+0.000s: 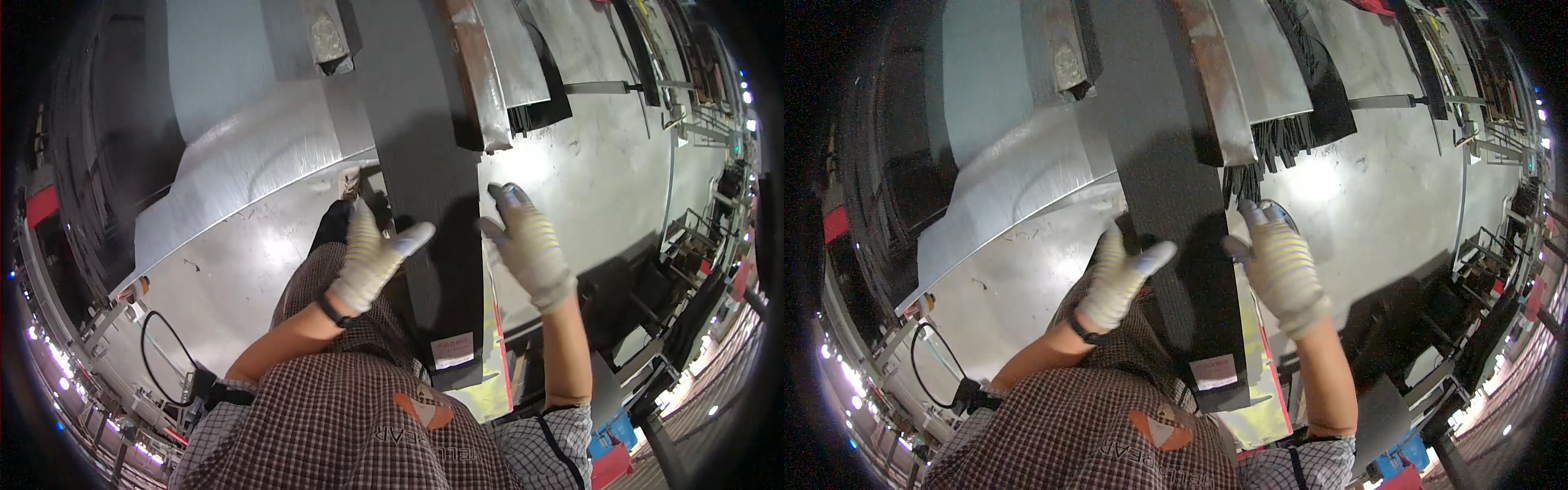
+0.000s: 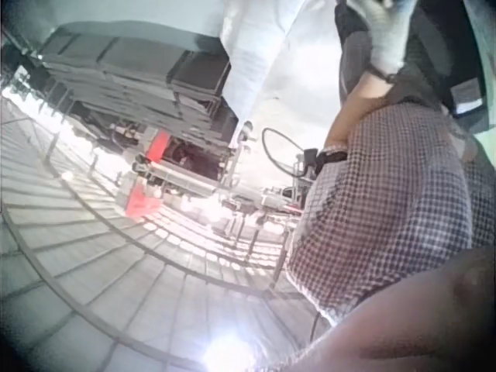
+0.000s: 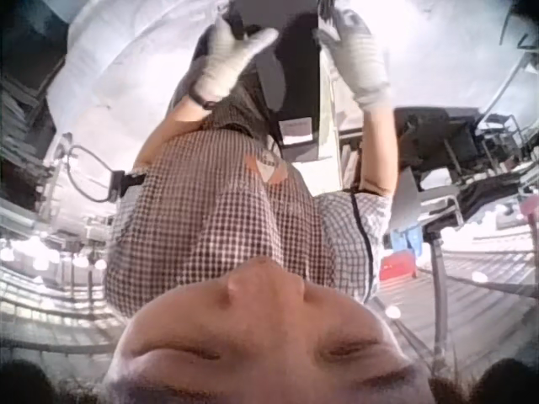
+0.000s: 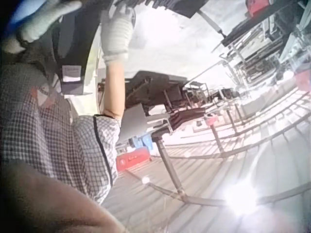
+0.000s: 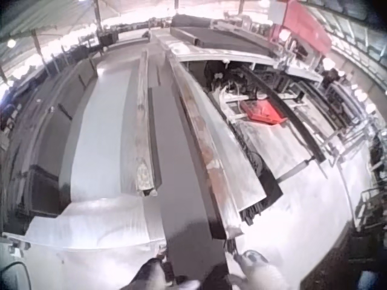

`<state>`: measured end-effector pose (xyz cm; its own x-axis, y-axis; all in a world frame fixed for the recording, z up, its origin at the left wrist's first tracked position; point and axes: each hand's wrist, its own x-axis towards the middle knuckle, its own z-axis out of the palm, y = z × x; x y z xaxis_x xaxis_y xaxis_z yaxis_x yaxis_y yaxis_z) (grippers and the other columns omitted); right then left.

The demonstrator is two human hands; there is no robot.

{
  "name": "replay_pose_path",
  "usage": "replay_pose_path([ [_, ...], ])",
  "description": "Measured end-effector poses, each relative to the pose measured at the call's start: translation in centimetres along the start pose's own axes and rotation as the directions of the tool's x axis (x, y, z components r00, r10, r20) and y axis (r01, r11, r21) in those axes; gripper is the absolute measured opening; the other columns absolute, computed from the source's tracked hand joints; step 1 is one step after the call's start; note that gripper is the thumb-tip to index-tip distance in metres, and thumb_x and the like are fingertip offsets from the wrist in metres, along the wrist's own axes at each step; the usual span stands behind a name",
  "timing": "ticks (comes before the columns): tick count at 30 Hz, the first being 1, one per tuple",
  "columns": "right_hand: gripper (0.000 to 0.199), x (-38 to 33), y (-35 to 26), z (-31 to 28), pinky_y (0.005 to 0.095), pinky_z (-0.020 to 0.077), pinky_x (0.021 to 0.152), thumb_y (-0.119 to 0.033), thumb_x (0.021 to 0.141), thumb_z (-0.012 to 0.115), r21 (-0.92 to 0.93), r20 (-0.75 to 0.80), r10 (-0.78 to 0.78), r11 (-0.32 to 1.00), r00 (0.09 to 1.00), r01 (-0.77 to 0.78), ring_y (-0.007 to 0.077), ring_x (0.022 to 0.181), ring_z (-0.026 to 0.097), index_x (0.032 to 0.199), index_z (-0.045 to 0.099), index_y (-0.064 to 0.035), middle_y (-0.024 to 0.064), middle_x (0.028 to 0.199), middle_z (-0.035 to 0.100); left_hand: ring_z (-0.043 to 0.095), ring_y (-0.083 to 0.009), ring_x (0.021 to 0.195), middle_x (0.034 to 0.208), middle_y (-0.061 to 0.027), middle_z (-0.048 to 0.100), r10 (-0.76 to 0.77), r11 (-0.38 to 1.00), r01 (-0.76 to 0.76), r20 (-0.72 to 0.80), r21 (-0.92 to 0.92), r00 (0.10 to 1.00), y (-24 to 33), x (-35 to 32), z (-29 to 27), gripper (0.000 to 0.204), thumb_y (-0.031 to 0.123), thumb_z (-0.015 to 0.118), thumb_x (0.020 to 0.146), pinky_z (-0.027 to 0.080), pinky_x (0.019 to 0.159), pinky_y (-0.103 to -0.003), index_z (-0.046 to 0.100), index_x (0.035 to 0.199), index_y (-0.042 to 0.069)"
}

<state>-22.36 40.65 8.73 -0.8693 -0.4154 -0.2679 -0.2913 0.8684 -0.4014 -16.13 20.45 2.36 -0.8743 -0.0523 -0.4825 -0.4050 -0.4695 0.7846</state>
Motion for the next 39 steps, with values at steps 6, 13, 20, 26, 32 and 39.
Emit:
replay_pose_path([
  [6,0.023,-2.3,-10.5,-6.8,0.0452,0.0562,0.072,-0.029,0.093,0.062,0.023,0.349,-0.410,0.903,0.843,0.430,0.0252,0.064,0.065,0.107,0.070,-0.0138,0.0078,0.059,0.057,0.069,-0.0161,0.081,0.086,-0.0061,0.071,-0.299,0.886,0.109,0.377,0.450,0.877,4.4,-8.7,-6.0,0.022,0.007,0.079,0.087,0.058,0.070,-0.030,0.058,0.082,0.004],
  [13,0.021,-0.3,7.4,0.7,0.0416,0.0535,0.081,-0.023,0.082,0.081,0.351,0.159,0.044,0.931,0.986,-0.098,0.0324,0.086,0.070,0.094,0.080,-0.0066,0.0124,0.084,0.075,0.071,-0.0182,0.085,0.088,-0.0076,0.072,-0.307,0.928,0.245,0.204,0.282,0.929,-4.2,-0.1,-9.0,0.015,0.011,0.077,0.091,0.057,0.076,-0.033,0.067,0.095,0.001],
  [20,0.076,-3.8,-1.3,4.0,0.0588,0.0322,0.115,-0.041,0.083,0.080,0.060,-0.451,0.152,0.988,0.880,-0.140,0.0499,0.137,0.044,0.142,0.052,-0.0039,0.0283,0.149,0.048,0.070,-0.0191,0.096,0.102,-0.0107,0.073,-0.193,0.617,-0.065,0.231,0.784,0.954,-20.0,6.5,-8.5,0.026,0.017,0.078,0.092,0.059,0.083,-0.035,0.069,0.108,-0.001],
  [26,0.091,-6.6,-7.3,11.4,0.0759,0.0146,0.115,-0.040,0.074,0.078,-0.137,-0.194,0.257,0.948,0.947,-0.286,0.0552,0.145,0.027,0.152,0.042,-0.0096,0.0344,0.156,0.031,0.070,-0.0197,0.102,0.113,-0.0131,0.072,-0.260,0.581,-0.025,0.214,0.814,0.942,-18.7,6.8,-9.4,0.027,0.018,0.075,0.095,0.058,0.087,-0.035,0.069,0.113,-0.001],
  [32,0.094,-5.7,-7.4,11.1,0.0748,0.0175,0.114,-0.039,0.072,0.078,-0.106,-0.192,0.242,0.958,0.951,-0.265,0.0561,0.144,0.028,0.152,0.041,-0.0094,0.0330,0.157,0.031,0.067,-0.0178,0.104,0.120,-0.0105,0.069,-0.203,0.974,0.225,0.309,-0.037,0.929,-3.8,-2.8,-12.0,0.033,0.004,0.067,0.095,0.055,0.093,-0.032,0.064,0.127,0.000],
  [39,0.067,-4.1,-8.2,2.6,0.0612,0.0350,0.107,-0.044,0.079,0.072,0.187,-0.209,-0.237,0.943,0.949,0.276,0.0444,0.118,0.054,0.127,0.056,-0.0006,0.0234,0.130,0.053,0.061,-0.0213,0.106,0.119,-0.0089,0.058,0.284,0.891,-0.279,0.039,0.359,0.958,-3.5,-4.8,-2.5,0.055,0.012,0.080,0.083,0.051,0.095,-0.036,0.050,0.128,0.002],
])
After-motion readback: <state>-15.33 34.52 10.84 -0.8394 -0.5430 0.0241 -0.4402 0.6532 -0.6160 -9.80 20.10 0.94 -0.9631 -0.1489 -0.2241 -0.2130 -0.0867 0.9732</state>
